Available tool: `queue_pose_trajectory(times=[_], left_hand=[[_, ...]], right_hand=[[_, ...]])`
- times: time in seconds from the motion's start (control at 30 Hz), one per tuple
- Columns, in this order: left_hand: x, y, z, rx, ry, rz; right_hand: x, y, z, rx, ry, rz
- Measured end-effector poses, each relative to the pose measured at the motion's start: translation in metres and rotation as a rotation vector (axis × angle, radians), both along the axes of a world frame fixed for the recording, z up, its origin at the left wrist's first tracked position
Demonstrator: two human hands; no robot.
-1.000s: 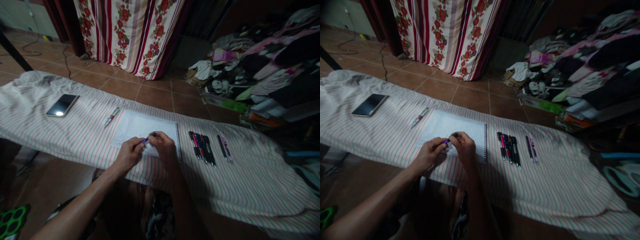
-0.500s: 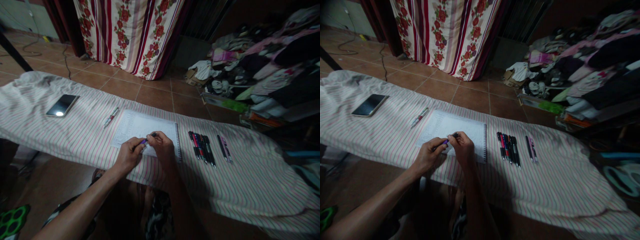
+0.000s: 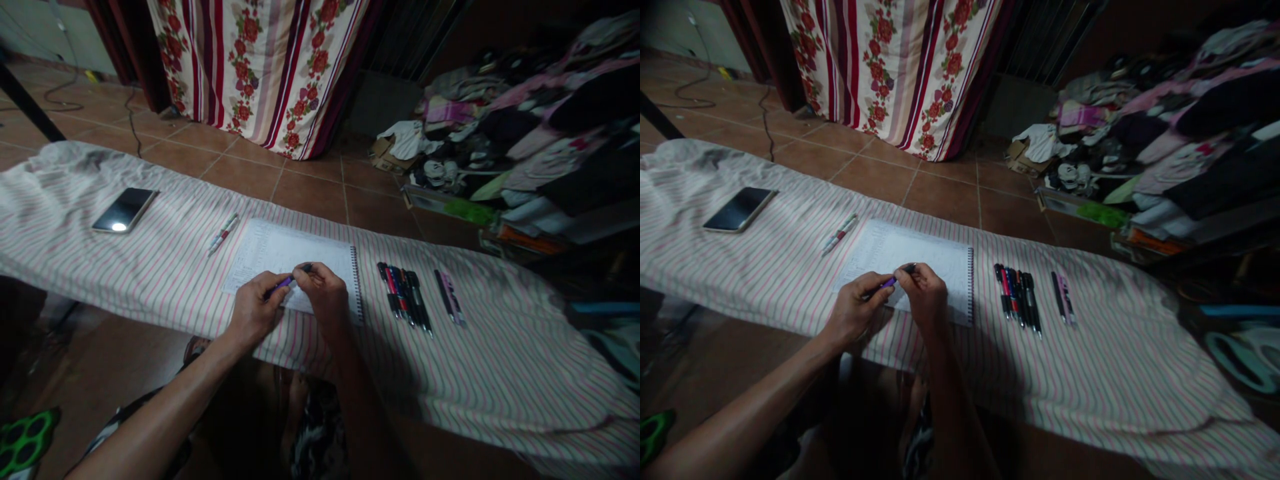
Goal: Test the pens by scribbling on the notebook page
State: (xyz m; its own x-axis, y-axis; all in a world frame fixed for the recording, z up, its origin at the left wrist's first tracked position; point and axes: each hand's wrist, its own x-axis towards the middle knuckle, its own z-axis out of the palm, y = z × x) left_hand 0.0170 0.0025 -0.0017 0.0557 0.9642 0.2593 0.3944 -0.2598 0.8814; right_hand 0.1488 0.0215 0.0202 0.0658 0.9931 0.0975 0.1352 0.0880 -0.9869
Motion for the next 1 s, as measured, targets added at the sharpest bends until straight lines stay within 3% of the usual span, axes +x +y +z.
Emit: queue_pose_trajectory(times=[0.17,0.43,0.6,1.0], left_hand=[[0.002,0.000,0.002,0.063,-0.050,-0.015],[0.007,-0.004,0.005,0.105,0.057,-0.039],[0.012,-0.006,0.001,0.074,0.059,-0.053],[0.018,-0.008,-0.003,-0.036,-0.187,-0.066]], right_hand=[[0.000,0.000,0.000,0.034,-0.127,-0.038],[-0.005,-0.002,-0.005,0.037,-0.303,-0.182],[-0.004,-0.002,-0.004,0.056,-0.409,-0.226],[-0.004,-0.001,0.000,-0.017,-0.371,-0.282]])
